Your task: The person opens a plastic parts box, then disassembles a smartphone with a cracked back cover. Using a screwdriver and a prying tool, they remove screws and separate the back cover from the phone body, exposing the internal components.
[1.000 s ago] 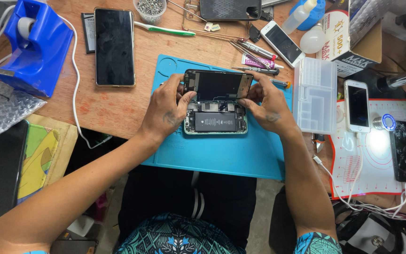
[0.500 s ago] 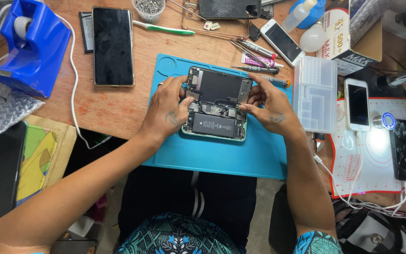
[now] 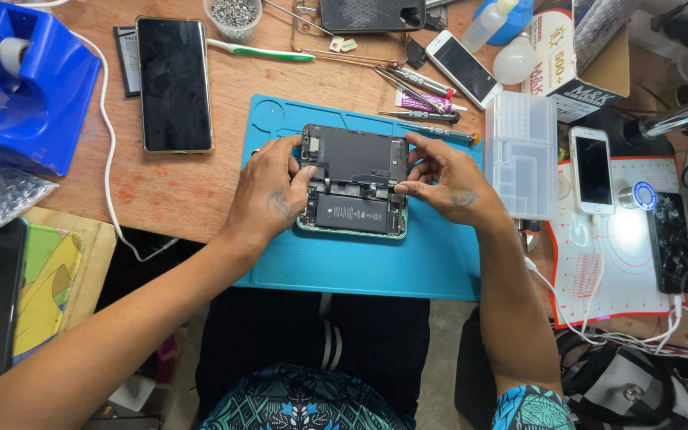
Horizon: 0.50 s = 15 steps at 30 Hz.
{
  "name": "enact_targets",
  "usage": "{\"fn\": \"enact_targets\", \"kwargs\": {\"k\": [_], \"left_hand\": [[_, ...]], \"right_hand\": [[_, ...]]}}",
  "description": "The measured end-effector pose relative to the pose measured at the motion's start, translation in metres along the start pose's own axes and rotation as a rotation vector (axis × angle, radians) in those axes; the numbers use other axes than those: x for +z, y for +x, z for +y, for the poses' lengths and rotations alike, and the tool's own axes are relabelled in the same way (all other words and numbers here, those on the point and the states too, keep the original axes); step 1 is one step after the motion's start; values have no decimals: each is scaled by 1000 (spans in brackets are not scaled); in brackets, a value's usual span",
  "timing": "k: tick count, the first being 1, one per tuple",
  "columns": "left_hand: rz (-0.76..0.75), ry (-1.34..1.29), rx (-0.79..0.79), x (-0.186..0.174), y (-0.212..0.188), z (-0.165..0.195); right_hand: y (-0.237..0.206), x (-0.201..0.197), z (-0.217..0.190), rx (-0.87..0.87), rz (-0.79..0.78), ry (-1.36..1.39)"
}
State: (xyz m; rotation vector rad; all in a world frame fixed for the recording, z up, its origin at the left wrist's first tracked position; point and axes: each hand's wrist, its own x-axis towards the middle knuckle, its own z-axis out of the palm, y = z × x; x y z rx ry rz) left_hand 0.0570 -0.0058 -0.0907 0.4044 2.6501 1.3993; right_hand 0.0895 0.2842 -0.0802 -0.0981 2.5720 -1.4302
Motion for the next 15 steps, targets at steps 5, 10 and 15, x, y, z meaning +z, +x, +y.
{"fn": "enact_targets", "kwargs": {"k": [5,10,15], "left_hand": [[-32,-6,-65,-1,0,2],[-21,29,-46,-2,2,5],[-69,46,-112,-1,3,8]], "right_hand": [[-2,-12,2,-40,92,-60],[-7,-32,-1,-82,510,-246],[-2,-31,7,-90,529,-515]]}}
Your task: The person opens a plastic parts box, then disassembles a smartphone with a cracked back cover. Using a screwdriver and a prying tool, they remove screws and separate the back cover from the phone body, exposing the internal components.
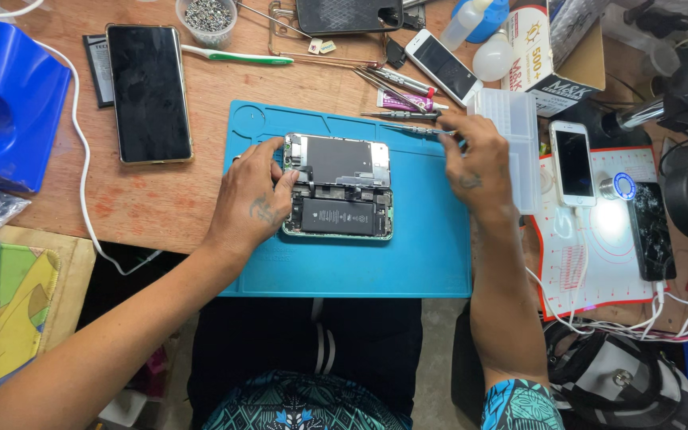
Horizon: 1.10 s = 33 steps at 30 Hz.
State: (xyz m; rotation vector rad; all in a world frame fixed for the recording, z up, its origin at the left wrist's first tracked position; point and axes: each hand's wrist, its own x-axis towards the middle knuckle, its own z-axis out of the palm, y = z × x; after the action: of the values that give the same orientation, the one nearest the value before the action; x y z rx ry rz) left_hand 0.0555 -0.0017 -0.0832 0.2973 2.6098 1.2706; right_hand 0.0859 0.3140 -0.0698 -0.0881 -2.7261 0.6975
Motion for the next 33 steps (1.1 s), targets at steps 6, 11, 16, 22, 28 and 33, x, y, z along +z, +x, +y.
{"fn": "enact_targets", "kwargs": {"k": [6,11,16,22,28,33], "left_hand": [[3,41,34,0,-2,0],[27,31,98,1,-6,-2],[64,25,145,2,-7,-5],[185,40,246,12,-11,-10],[224,40,268,19,-12,-12],[248,28,309,18,-16,-14]], "right_hand": [[4,18,13,-145,-65,-164],[6,20,8,-51,-113,-248],[2,5,-5,108,-164,53],[1,9,-4,-111,-141,19],[3,18,2,-190,-71,-135],[6,21,1,-195,-63,-135]]}}
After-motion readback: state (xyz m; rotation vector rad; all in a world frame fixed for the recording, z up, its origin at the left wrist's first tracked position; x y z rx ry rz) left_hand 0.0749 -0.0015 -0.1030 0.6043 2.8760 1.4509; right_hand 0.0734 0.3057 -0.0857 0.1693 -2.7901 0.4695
